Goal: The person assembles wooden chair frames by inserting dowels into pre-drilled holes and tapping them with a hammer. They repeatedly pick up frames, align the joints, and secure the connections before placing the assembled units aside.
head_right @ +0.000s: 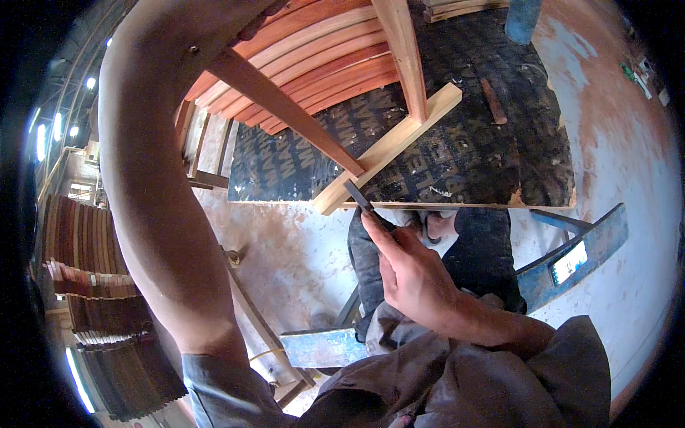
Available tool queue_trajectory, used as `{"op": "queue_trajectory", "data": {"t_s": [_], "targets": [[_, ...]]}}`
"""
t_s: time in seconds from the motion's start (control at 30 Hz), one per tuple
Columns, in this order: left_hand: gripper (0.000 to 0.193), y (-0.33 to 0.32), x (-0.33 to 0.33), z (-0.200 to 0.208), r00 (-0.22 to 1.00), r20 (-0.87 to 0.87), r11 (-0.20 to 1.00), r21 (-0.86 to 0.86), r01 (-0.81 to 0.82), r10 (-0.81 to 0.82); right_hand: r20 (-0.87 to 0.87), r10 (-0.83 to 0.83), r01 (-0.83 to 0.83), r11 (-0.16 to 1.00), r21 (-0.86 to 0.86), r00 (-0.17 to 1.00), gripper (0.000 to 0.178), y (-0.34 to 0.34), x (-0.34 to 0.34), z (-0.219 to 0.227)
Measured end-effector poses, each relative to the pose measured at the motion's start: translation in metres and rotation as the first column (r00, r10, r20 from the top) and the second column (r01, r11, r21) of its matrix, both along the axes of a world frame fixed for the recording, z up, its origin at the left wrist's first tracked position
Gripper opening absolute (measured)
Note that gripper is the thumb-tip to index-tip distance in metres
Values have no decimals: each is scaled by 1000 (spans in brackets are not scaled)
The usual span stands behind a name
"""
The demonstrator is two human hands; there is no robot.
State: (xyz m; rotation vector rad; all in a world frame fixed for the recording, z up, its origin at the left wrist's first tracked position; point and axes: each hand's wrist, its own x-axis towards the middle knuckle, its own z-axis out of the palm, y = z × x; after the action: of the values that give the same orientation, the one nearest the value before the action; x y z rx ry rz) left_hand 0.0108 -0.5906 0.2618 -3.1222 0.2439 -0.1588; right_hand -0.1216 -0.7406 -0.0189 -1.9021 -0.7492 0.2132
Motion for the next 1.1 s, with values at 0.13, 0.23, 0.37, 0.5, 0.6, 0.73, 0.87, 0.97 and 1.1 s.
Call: {"op": "queue_trajectory", "data": {"t_s": [0.13, 0.23, 0.37, 0.5, 0.6, 0.73, 0.87, 0.97, 1.1], "targets": [[57, -9, 5, -3, 999, -43, 1000, -19, -17, 16, 45, -52, 54, 998, -40, 998, 70, 6, 17, -7], [56, -2, 0, -1, 999, -17, 999, -19, 50, -51, 74, -30, 35, 997, -64, 997, 76, 12, 21, -6], [55, 23, 0, -9, 969, 72, 971, -9, 237, -236, 7, 17, -17, 998, -58, 1000, 75, 23, 32, -6], [55, -12, 3, -3, 998, 56, 996, 84, 4, -9, 93, 25, -14, 994, -112, 995, 69, 9, 23, -1], [54, -11, 6, -2, 1000, -5, 994, 111, -23, 24, 70, 23, -19, 998, -53, 997, 65, 30, 37, -11], [54, 21, -2, -11, 951, 97, 956, 61, 288, -293, 102, 14, -5, 997, -83, 995, 61, 15, 27, -1], [56, -3, 1, -1, 998, -58, 1000, -8, -3, 3, -40, 98, -101, 992, -73, 994, 63, 33, 31, 2], [56, -4, 2, 5, 995, -95, 1000, -10, -22, 21, 106, 79, -78, 997, -12, 991, 66, 23, 16, -6], [56, 12, -3, -13, 968, 130, 975, -35, 220, -214, 69, -51, 53, 998, -29, 996, 63, 2, 18, -6]]}}
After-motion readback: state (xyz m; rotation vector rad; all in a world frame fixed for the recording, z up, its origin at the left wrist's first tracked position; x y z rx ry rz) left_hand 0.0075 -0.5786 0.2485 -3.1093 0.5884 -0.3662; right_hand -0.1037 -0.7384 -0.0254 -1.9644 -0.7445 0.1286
